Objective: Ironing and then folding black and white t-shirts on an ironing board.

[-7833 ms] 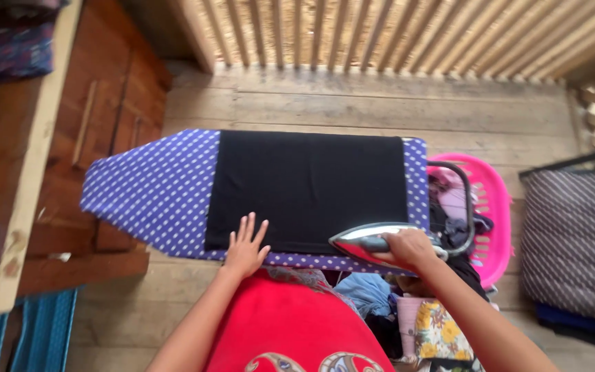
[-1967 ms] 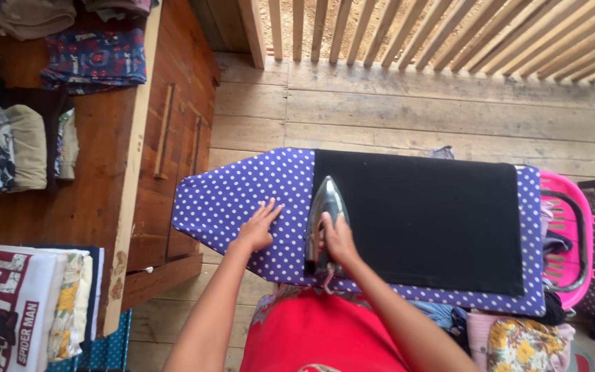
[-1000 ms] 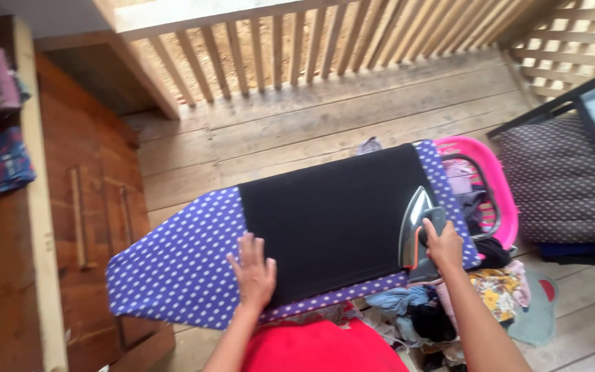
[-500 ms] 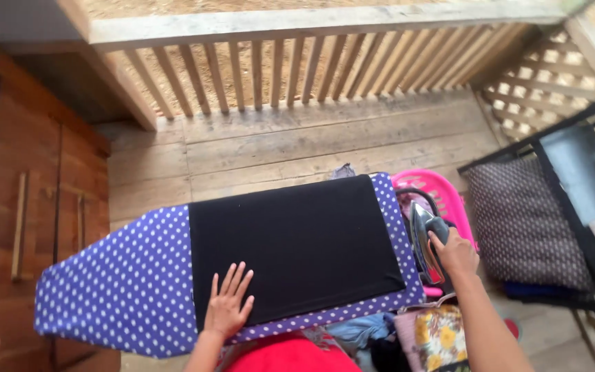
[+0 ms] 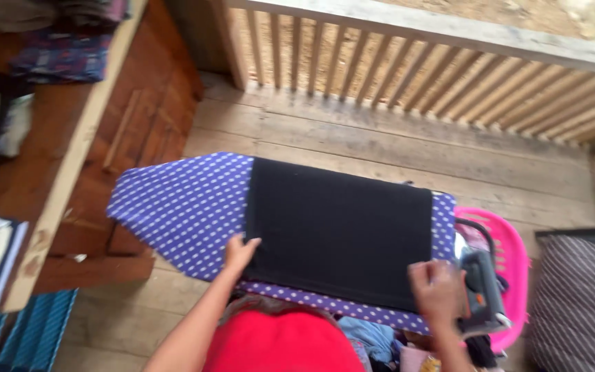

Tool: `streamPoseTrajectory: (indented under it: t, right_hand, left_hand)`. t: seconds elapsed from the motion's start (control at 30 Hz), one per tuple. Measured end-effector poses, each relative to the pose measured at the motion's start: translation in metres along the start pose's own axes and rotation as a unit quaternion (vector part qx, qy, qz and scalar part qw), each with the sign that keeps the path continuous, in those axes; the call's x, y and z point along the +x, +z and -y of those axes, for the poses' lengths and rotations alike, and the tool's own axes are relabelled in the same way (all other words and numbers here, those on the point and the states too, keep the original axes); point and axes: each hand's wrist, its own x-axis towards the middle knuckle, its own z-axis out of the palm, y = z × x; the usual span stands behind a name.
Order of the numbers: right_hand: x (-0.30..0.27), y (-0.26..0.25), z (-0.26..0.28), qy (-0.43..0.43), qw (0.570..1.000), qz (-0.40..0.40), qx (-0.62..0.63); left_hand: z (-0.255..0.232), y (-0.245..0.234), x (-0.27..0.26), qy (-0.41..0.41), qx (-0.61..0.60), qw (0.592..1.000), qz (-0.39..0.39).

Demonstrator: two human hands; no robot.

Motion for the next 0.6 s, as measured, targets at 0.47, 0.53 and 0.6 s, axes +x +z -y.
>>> streamPoseTrajectory:
  t: [0.47,0.53,0.6]
  right_hand:
    - [0.01,0.011,0.207,0.359,0.708,0.336,0.506]
    - [0.015,-0.049,0.187,0.345,0.727,0.304,0.511]
    - [0.005,-0.11,0.137,0.332,0.743,0.272,0.514]
  left_hand:
    - [-0.163,-0.027,-0.095,-0.082,-0.377,0.827,0.408]
    - [-0.165,-0.035,-0.079,-0.106,-0.394,0.799,0.441]
    - [-0.174,-0.038,-0.056,-0.27,-0.593,0.6,0.464]
